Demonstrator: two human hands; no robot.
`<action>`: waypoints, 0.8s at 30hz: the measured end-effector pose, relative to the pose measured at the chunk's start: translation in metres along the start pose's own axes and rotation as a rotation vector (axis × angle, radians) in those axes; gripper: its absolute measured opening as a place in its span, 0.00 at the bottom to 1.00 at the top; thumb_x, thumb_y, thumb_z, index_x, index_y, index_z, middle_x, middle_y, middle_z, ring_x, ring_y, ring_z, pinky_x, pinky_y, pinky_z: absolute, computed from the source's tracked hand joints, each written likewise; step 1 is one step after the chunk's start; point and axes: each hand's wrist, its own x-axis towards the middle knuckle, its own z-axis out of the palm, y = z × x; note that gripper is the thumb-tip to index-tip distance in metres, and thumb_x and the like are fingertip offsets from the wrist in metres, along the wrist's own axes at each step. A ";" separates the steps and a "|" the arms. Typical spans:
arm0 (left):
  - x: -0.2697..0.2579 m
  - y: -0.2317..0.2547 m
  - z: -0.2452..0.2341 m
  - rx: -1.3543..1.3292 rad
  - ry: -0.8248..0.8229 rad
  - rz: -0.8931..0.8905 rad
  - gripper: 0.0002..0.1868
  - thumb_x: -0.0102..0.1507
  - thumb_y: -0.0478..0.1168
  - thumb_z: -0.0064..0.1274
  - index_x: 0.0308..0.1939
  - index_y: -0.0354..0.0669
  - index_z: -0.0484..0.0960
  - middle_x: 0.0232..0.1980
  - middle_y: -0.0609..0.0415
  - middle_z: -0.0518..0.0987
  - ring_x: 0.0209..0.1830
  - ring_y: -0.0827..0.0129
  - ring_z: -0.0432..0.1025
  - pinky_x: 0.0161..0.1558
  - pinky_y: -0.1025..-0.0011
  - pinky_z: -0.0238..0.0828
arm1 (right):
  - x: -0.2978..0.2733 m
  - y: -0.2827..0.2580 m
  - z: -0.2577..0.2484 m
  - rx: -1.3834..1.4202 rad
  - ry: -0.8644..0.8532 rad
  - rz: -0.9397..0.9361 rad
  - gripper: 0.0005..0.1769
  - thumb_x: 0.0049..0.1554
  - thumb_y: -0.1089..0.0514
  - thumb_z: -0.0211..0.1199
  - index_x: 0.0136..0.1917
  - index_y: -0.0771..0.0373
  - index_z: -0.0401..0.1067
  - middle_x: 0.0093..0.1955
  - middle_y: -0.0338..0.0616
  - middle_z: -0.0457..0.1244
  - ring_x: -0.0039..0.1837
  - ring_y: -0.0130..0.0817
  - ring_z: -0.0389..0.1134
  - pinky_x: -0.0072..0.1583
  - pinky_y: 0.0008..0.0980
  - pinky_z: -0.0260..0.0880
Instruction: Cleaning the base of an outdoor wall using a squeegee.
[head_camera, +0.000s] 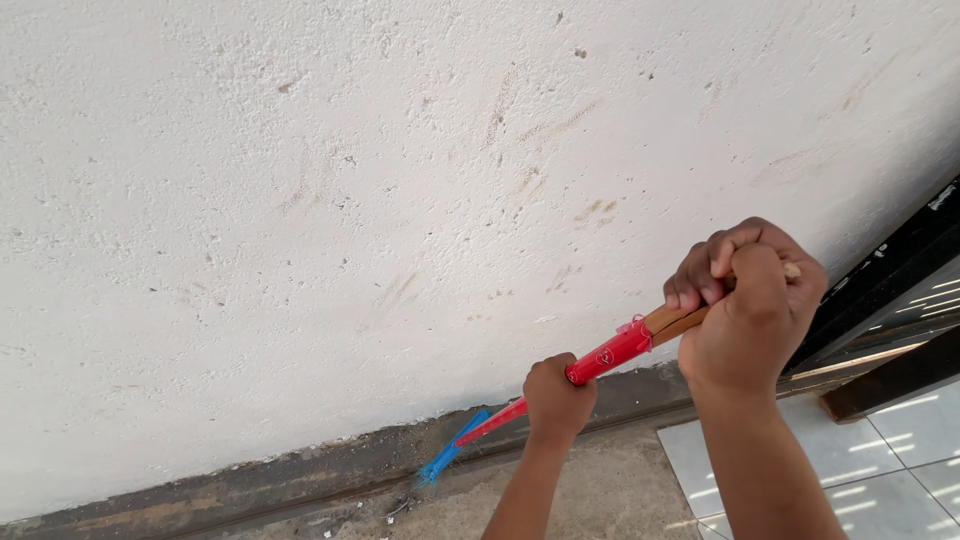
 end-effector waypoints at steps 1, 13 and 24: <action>0.002 0.008 0.008 0.000 0.005 -0.001 0.04 0.54 0.37 0.60 0.25 0.41 0.83 0.24 0.43 0.79 0.24 0.50 0.75 0.32 0.59 0.72 | 0.003 -0.005 0.001 0.002 -0.005 0.001 0.09 0.56 0.66 0.43 0.33 0.64 0.57 0.27 0.42 0.50 0.30 0.28 0.49 0.37 0.32 0.56; 0.011 -0.034 0.025 -0.130 -0.049 -0.056 0.07 0.57 0.39 0.57 0.27 0.38 0.81 0.27 0.40 0.79 0.31 0.44 0.76 0.35 0.57 0.73 | -0.019 0.053 0.004 -0.098 -0.039 -0.029 0.11 0.55 0.69 0.42 0.32 0.66 0.59 0.26 0.40 0.51 0.28 0.26 0.49 0.33 0.29 0.53; -0.002 -0.092 -0.049 0.148 -0.067 -0.172 0.03 0.54 0.36 0.59 0.27 0.40 0.83 0.26 0.42 0.81 0.29 0.48 0.77 0.36 0.57 0.74 | -0.048 0.079 0.009 0.115 0.006 0.141 0.10 0.53 0.65 0.43 0.30 0.62 0.56 0.25 0.40 0.48 0.29 0.29 0.48 0.35 0.33 0.55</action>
